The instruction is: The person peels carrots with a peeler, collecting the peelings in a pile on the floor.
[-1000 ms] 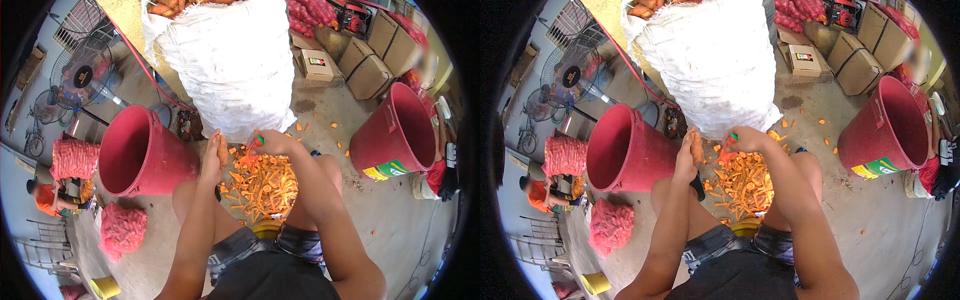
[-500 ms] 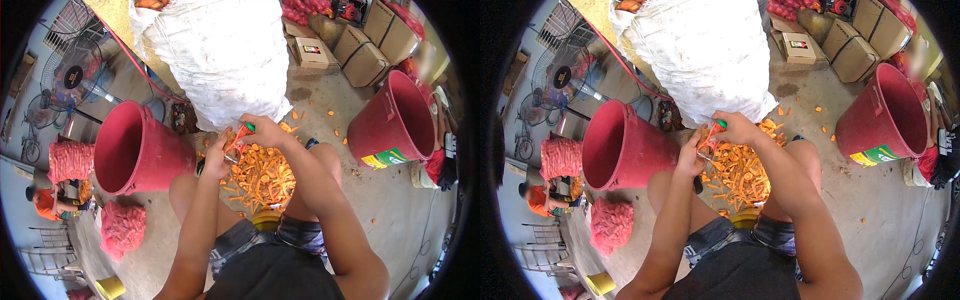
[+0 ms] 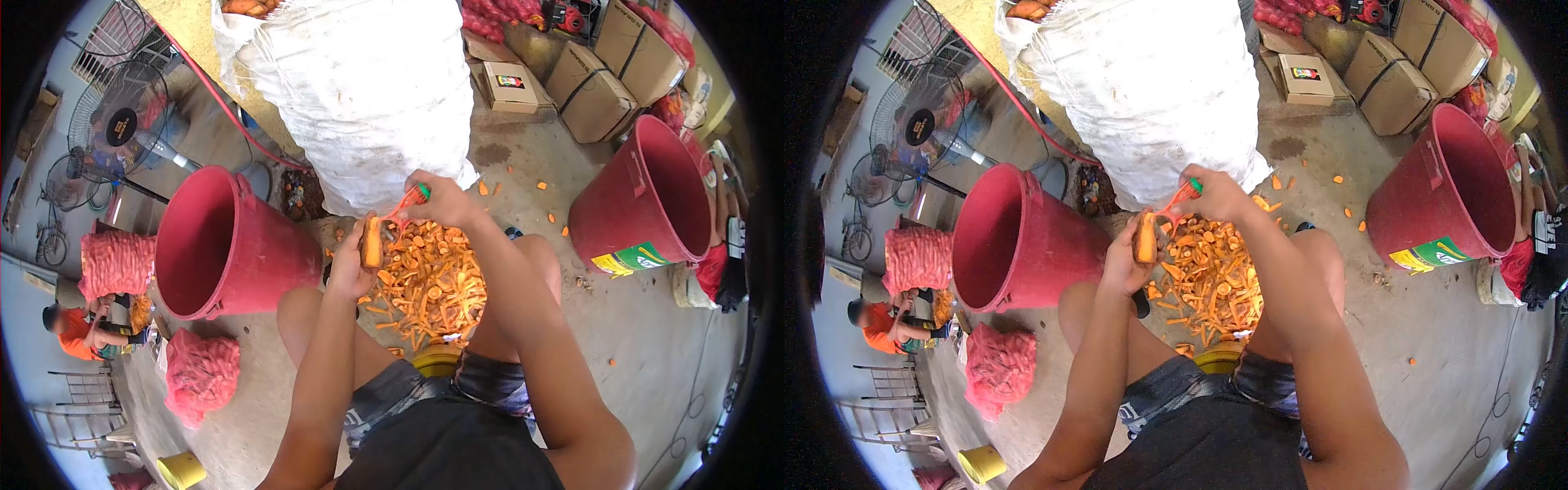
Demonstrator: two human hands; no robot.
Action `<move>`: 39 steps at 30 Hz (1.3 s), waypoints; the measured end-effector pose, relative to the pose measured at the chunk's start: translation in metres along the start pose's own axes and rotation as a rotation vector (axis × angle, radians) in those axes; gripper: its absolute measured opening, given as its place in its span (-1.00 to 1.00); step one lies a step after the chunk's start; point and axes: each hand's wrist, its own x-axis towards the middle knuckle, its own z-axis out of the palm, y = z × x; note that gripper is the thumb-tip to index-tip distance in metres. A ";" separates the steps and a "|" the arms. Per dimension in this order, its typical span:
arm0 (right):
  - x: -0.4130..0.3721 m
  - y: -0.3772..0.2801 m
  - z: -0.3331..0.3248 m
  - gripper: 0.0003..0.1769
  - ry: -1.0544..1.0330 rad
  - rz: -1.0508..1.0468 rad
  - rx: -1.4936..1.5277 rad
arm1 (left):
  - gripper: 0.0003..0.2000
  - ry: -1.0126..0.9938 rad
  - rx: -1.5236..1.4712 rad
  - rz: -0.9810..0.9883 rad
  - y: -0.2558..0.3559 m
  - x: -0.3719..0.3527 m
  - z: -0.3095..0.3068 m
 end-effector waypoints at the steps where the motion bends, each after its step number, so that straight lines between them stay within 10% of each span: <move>1: -0.004 0.001 0.007 -0.34 -0.002 0.003 0.001 | -0.59 0.002 -0.001 -0.003 -0.001 0.002 0.003; 8: -0.009 -0.005 0.001 -0.31 -0.096 -0.186 -0.049 | -0.60 0.106 0.002 -0.068 -0.005 0.003 0.009; 10: 0.002 0.004 -0.013 -0.35 -0.059 0.113 0.144 | -0.59 0.041 0.085 -0.077 -0.006 0.001 0.004; 18: -0.004 0.002 -0.005 -0.38 -0.017 0.075 0.002 | -0.61 0.101 0.012 -0.058 -0.006 0.009 -0.011; 27: -0.006 0.006 0.005 -0.40 -0.053 -0.209 -0.129 | -0.60 0.098 0.068 -0.058 -0.005 -0.005 0.021; 36: -0.007 -0.002 0.000 -0.39 -0.022 0.055 -0.062 | -0.63 -0.024 -0.026 -0.058 -0.008 0.018 -0.028; 39: -0.015 -0.007 0.012 -0.35 -0.106 -0.220 -0.037 | -0.57 0.060 0.040 -0.027 -0.014 0.018 -0.013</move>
